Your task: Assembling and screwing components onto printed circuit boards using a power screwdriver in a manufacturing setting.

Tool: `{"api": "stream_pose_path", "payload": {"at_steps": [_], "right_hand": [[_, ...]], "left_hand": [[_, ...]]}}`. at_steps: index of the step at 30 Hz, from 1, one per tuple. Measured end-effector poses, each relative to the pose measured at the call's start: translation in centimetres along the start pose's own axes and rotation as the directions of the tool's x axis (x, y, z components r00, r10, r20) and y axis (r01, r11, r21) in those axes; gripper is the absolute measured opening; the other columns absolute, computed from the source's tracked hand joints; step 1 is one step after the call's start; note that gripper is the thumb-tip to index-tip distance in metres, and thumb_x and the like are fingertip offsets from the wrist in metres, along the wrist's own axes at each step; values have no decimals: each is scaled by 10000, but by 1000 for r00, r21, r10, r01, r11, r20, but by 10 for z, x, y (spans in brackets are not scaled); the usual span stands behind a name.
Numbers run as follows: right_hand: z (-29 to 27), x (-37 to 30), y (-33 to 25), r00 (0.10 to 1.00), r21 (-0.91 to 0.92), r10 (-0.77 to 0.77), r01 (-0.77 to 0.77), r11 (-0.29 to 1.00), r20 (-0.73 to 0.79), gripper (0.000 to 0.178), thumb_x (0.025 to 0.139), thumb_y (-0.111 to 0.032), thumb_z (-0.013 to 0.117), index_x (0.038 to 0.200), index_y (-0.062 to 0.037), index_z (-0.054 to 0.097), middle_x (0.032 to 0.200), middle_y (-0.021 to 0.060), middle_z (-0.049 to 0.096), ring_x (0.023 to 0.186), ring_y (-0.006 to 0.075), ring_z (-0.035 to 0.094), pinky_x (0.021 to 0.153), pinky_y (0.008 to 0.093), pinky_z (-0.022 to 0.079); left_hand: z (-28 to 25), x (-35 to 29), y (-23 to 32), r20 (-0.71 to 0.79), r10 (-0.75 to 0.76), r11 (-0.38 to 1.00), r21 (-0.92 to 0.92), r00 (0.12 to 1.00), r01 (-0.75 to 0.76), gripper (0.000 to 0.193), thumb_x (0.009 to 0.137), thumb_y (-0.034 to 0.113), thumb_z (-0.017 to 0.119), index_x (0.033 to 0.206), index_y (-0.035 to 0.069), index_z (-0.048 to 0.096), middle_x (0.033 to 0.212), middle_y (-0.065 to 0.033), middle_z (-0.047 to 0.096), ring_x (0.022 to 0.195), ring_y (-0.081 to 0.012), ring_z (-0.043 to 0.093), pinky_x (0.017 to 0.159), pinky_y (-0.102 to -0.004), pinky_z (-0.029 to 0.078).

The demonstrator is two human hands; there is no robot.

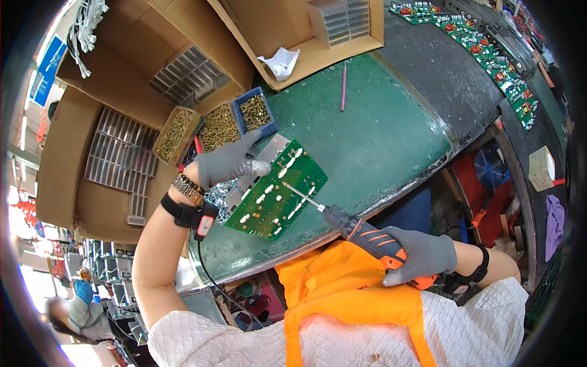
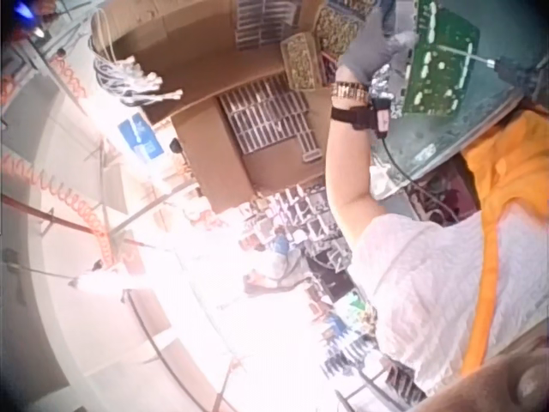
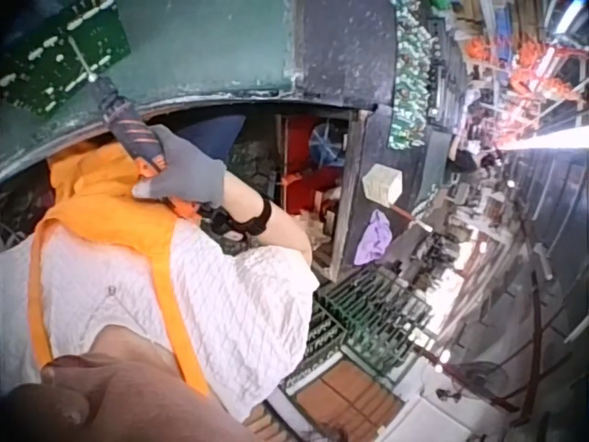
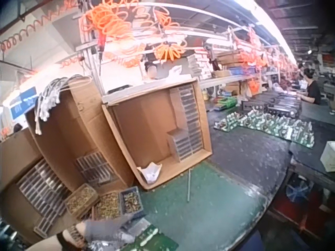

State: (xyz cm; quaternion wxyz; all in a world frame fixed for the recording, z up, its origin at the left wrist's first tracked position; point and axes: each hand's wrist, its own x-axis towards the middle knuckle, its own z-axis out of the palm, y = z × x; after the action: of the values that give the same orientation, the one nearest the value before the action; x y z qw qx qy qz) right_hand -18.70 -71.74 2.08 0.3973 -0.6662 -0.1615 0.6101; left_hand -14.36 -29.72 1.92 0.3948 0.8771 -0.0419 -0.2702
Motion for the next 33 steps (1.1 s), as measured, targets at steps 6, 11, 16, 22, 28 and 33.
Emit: {"api": "stream_pose_path", "payload": {"at_steps": [6, 11, 16, 22, 28, 33], "right_hand": [[-1, 8, 3, 1000, 8, -21, 21, 1000, -13, 874, 671, -334, 850, 1321, 26, 390, 1018, 105, 575, 915, 163, 566, 810, 297, 489], [7, -4, -19, 996, 196, 56, -70, 978, 74, 738, 727, -236, 815, 1284, -17, 384, 888, 82, 571, 749, 157, 600, 679, 313, 529], [15, -13, -42, 952, 444, 190, -283, 850, 241, 590, 779, -161, 770, 1207, -54, 379, 778, 54, 547, 587, 144, 595, 526, 313, 528], [25, -10, -43, 959, 490, 157, -257, 833, 235, 535, 778, -165, 777, 1141, -60, 398, 747, 56, 550, 592, 141, 600, 528, 303, 522], [19, -16, -20, 987, 394, 126, -156, 906, 100, 579, 742, -48, 723, 1216, -68, 391, 788, 69, 570, 607, 173, 608, 545, 332, 526], [9, -60, 15, 982, 627, -190, 142, 766, 9, 864, 747, -196, 816, 1415, -60, 283, 894, 106, 577, 672, 181, 621, 582, 344, 534]], "left_hand": [[6, 13, -9, 165, 95, 981, -185, 982, -63, 1025, 754, 651, 671, 1448, -6, 298, 1299, -105, 488, 1213, -190, 455, 1057, -350, 353], [20, 10, 1, 156, 93, 947, -320, 983, -39, 986, 739, 648, 673, 1409, 2, 350, 1299, -91, 487, 1215, -177, 455, 1056, -342, 354], [24, 10, 8, 116, 151, 915, -392, 982, -95, 968, 733, 665, 653, 1386, 1, 391, 1286, -84, 499, 1203, -170, 467, 1032, -328, 376], [29, 8, 15, 88, 211, 897, -413, 974, -157, 945, 736, 674, 642, 1357, -6, 429, 1233, -98, 539, 1164, -178, 500, 1009, -341, 393], [19, 1, -5, 65, 136, 972, -201, 989, -120, 952, 762, 735, 579, 1340, -11, 457, 1232, -109, 548, 1141, -183, 518, 975, -348, 432], [31, -27, -7, -4, -207, 939, -281, 978, 198, 494, 920, 498, 571, 1139, 58, 618, 861, -54, 674, 508, -86, 583, 434, -216, 470]]}}
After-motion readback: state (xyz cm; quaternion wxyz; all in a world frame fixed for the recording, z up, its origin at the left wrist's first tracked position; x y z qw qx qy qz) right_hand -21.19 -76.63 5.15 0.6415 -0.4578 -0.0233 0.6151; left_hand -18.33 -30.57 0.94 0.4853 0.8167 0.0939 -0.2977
